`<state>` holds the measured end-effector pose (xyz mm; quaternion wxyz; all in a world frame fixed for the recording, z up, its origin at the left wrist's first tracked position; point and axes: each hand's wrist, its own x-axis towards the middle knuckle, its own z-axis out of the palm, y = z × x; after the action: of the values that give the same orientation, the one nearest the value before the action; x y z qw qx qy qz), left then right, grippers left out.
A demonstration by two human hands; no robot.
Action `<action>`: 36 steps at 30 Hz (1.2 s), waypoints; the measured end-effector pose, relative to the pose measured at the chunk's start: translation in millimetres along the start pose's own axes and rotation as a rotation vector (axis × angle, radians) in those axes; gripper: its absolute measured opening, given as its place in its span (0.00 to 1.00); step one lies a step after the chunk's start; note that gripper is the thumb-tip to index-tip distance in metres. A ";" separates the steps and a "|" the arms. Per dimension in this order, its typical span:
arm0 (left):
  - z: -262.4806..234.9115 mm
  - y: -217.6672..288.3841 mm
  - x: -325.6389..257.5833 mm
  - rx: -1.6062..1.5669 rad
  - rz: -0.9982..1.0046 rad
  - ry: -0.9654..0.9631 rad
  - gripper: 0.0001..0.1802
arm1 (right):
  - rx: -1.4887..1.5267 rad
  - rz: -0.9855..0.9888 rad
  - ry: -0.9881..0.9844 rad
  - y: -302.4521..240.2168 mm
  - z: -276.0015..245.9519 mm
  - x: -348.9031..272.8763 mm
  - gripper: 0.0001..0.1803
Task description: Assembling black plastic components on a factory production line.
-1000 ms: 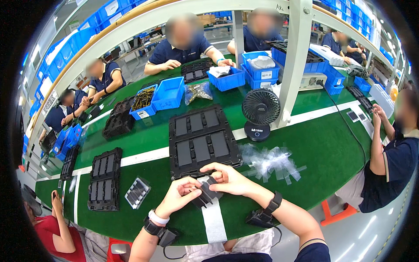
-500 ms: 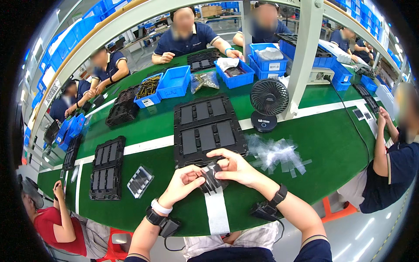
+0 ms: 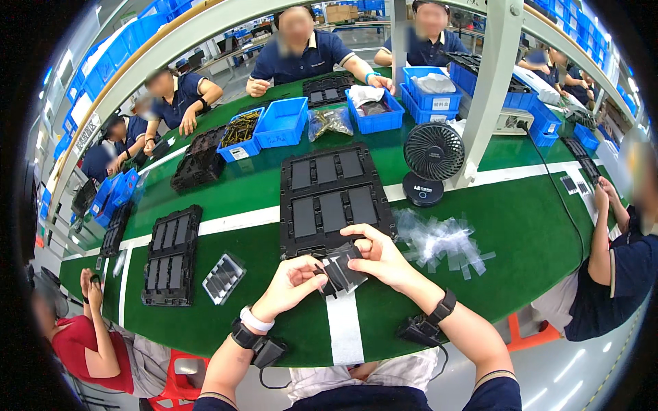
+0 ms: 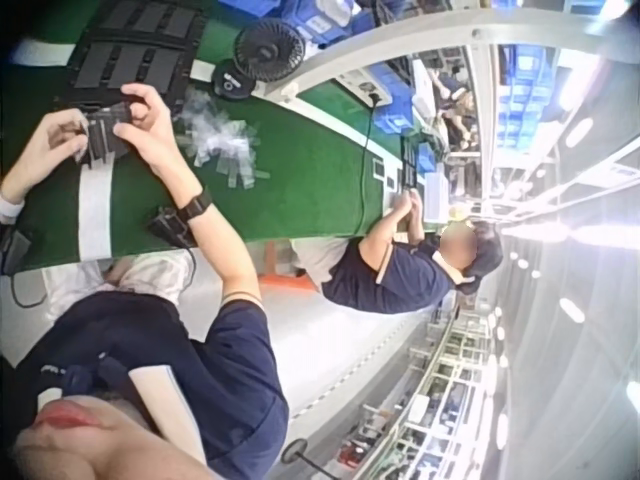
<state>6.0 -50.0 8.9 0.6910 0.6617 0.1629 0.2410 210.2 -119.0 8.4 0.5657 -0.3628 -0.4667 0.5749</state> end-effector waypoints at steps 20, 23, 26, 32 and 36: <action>2.1 -5.4 2.0 0.050 0.010 -0.044 0.06 | -0.135 0.065 -0.021 1.7 1.8 -1.3 0.28; 1.9 -4.4 3.3 0.054 0.025 -0.042 0.06 | -0.089 0.041 -0.037 2.4 -0.5 0.2 0.28; -0.5 -7.8 3.3 0.045 -0.011 -0.007 0.06 | 0.017 0.020 -0.053 4.2 -3.5 0.0 0.29; -1.9 -11.2 3.9 0.115 -0.033 0.039 0.09 | 0.029 0.003 -0.025 6.4 -4.1 0.0 0.31; -1.0 -7.4 1.2 0.016 -0.066 0.110 0.08 | 0.072 -0.035 0.049 -0.1 -1.6 -1.6 0.29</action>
<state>7.3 -48.6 1.6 0.6833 0.6471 0.2245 0.2528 211.9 -120.4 7.9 0.5997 -0.3482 -0.4378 0.5723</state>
